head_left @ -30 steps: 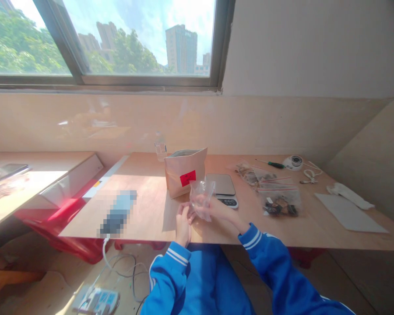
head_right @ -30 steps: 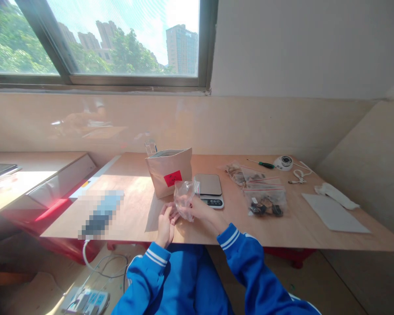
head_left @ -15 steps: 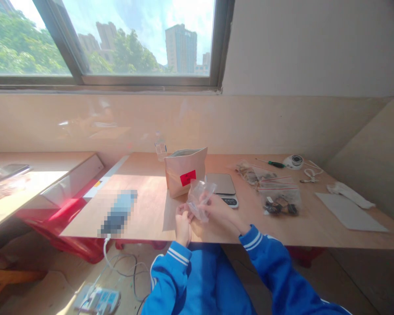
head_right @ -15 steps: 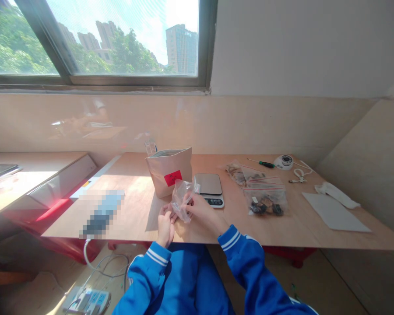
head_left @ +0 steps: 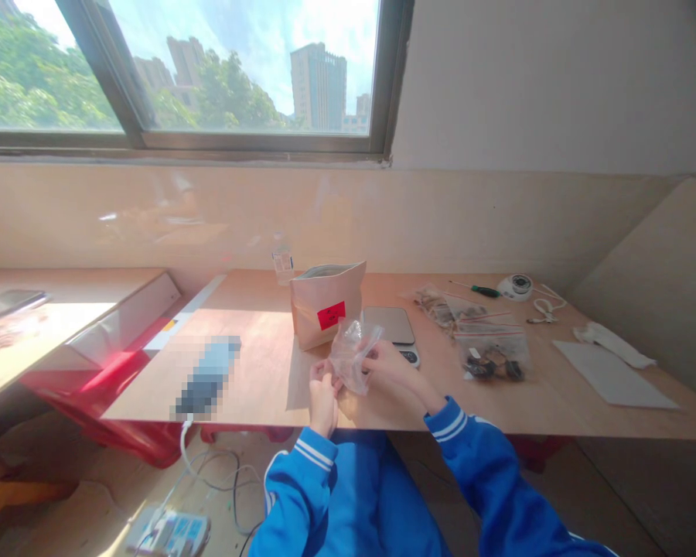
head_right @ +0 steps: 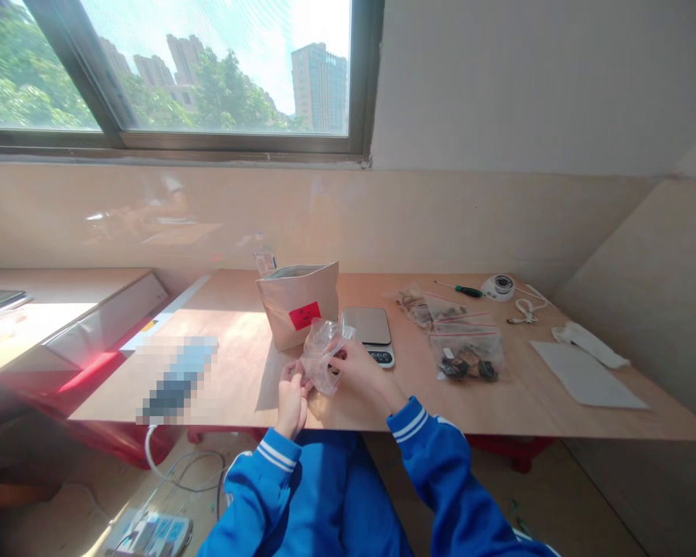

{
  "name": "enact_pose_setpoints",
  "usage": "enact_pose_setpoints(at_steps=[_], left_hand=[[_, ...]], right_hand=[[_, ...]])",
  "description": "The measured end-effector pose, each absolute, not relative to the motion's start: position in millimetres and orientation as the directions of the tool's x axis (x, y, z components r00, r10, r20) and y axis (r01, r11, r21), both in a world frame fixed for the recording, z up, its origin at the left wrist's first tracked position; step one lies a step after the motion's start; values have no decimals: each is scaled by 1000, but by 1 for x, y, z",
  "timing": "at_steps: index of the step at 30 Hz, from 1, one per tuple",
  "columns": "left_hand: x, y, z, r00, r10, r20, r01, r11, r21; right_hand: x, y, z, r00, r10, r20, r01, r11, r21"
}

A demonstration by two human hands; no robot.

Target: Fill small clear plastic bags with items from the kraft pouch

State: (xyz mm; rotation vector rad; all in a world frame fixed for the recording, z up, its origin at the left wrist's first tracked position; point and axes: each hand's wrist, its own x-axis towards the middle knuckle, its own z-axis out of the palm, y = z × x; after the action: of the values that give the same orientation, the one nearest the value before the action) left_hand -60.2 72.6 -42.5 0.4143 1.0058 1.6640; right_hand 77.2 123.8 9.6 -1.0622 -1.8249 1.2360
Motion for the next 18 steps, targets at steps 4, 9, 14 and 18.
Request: enact_pose_setpoints(at_steps=[4, 9, 14, 18], left_hand=[[-62, 72, -44, -329, 914, -239, -653, -38, 756], [-61, 68, -37, -268, 941, -207, -657, -22, 753], [-58, 66, -32, -237, 960, -150, -633, -36, 774], [-58, 70, -41, -203, 970, -132, -600, -17, 800]], right_hand=[[71, 124, 0, -456, 885, 90, 270, 234, -934], [70, 126, -5, -449, 890, 79, 245, 207, -947], [69, 128, -8, -473, 873, 121, 222, 251, -942], [67, 126, -3, -479, 865, 149, 313, 327, -892]])
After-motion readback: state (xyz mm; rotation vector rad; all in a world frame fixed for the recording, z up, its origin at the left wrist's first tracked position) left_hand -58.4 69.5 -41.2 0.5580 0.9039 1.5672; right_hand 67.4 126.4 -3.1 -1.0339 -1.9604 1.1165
